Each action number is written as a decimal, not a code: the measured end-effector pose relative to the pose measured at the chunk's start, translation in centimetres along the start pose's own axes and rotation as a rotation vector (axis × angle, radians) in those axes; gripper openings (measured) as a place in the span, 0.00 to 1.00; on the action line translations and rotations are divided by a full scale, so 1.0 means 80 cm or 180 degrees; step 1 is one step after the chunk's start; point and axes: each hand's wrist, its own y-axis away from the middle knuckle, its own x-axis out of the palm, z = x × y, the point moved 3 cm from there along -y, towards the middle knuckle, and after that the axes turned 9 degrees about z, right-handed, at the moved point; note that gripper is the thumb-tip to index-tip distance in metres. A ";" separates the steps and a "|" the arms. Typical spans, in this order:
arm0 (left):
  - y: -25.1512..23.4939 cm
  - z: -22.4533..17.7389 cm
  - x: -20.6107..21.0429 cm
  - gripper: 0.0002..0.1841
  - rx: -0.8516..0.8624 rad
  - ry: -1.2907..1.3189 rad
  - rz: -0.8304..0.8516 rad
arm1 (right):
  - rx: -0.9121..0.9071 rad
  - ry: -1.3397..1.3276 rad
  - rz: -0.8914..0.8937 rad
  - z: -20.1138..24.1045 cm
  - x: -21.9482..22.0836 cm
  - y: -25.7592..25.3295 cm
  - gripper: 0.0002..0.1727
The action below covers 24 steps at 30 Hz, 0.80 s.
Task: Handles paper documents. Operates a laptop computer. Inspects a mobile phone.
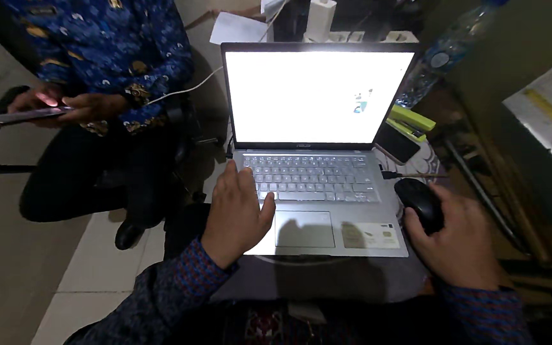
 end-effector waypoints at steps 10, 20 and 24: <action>-0.001 0.002 0.001 0.41 -0.0014 0.0034 0.0022 | -0.0016 0.0021 0.0089 0.000 0.000 -0.002 0.40; -0.001 0.003 0.002 0.40 -0.0045 0.0088 0.0050 | -0.0020 -0.0059 0.0065 0.000 0.000 0.000 0.38; 0.000 0.002 0.002 0.40 -0.0035 0.0049 0.0034 | -0.0018 -0.0096 0.0026 0.000 0.000 0.001 0.37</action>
